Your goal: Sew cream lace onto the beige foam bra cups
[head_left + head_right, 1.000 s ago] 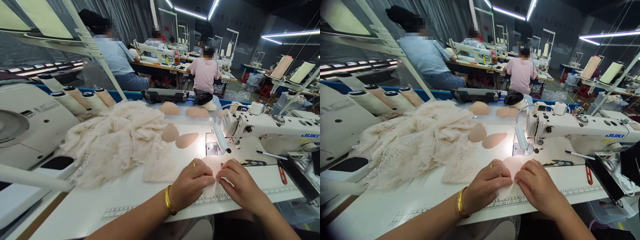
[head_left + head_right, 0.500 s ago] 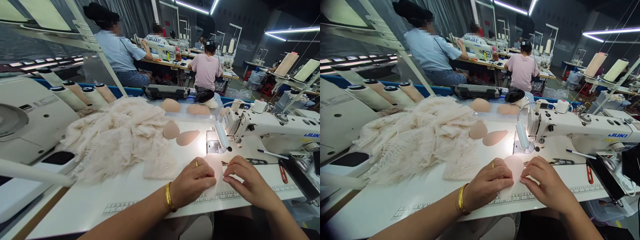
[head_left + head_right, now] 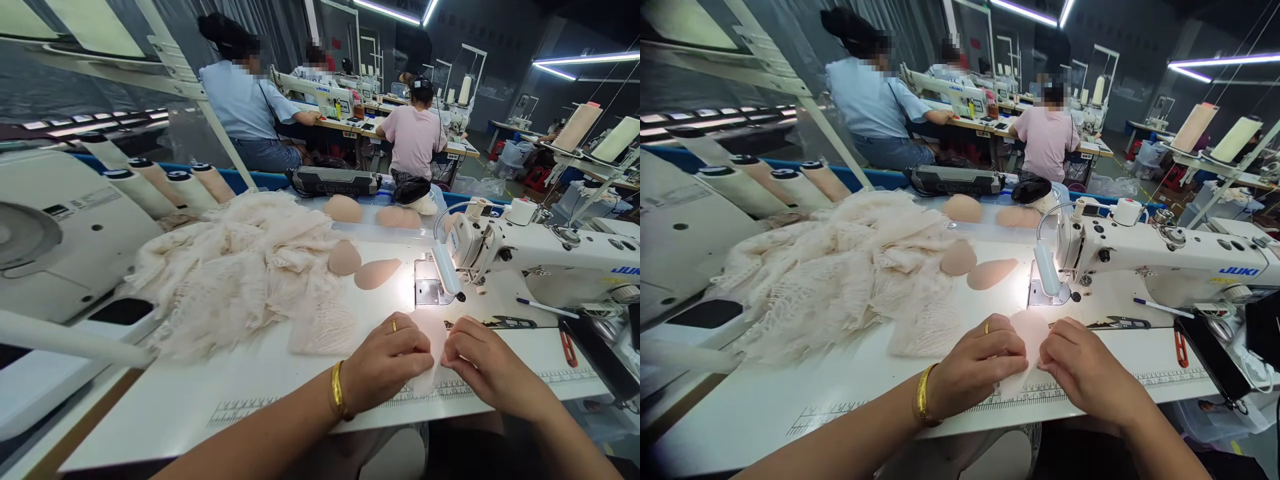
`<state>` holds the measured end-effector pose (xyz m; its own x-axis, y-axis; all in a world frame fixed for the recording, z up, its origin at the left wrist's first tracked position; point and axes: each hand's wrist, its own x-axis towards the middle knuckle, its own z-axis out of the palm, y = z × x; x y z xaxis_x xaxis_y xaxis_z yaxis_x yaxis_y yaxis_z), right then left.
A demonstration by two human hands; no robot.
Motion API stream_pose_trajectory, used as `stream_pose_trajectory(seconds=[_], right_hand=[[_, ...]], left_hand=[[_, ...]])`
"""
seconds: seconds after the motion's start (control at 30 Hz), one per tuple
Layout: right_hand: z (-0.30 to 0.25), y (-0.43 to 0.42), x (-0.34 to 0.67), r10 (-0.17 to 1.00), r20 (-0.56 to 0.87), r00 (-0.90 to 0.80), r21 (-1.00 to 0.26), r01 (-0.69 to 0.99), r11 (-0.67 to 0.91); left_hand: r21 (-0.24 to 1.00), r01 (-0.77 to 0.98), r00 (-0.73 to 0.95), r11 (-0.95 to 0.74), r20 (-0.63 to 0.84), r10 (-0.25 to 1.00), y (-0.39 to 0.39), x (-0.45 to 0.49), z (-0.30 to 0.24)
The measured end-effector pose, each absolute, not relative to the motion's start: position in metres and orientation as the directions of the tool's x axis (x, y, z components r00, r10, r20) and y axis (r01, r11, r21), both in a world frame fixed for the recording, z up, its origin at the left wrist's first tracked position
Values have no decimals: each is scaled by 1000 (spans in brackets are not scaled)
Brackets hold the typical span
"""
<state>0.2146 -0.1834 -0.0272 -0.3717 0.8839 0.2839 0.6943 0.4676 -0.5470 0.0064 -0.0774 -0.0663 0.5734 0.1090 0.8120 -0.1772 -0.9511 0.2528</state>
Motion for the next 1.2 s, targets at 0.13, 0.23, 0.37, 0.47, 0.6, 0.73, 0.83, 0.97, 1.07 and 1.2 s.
stream_pose_trajectory(seconds=[0.13, 0.23, 0.37, 0.47, 0.6, 0.73, 0.83, 0.97, 1.07, 1.2], right_hand=[[-30, -185, 217, 881, 317, -352, -560, 680, 473], [-31, -182, 213, 867, 319, -383, -516, 697, 498], [-33, -179, 208, 865, 306, -398, -512, 697, 502], [-35, -181, 210, 872, 315, -376, -552, 674, 490], [-37, -187, 217, 892, 298, -340, -648, 614, 451], [-36, -190, 220, 899, 314, -306, -652, 619, 438], [-35, -188, 218, 886, 332, -324, -609, 644, 464], [-32, -183, 213, 889, 265, -375, -608, 650, 455], [-32, -183, 213, 897, 210, -389, -670, 611, 421], [-35, -190, 221, 901, 162, -402, -798, 484, 359]], left_hand=[[253, -192, 581, -948, 808, 98, -78, 7, -67], [248, -212, 573, -945, 815, 85, -79, 7, -66], [258, -211, 567, -943, 818, 97, -79, 8, -65], [239, -199, 571, -950, 817, 86, -79, 7, -64], [231, -177, 581, -957, 809, 87, -78, 6, -62], [240, -185, 574, -953, 814, 94, -78, 6, -62], [206, -199, 577, -958, 815, 55, -78, 5, -63], [189, -207, 586, -960, 809, 33, -79, 5, -63], [200, -202, 602, -959, 798, 39, -80, 5, -63], [192, -208, 616, -959, 788, 24, -78, 5, -64]])
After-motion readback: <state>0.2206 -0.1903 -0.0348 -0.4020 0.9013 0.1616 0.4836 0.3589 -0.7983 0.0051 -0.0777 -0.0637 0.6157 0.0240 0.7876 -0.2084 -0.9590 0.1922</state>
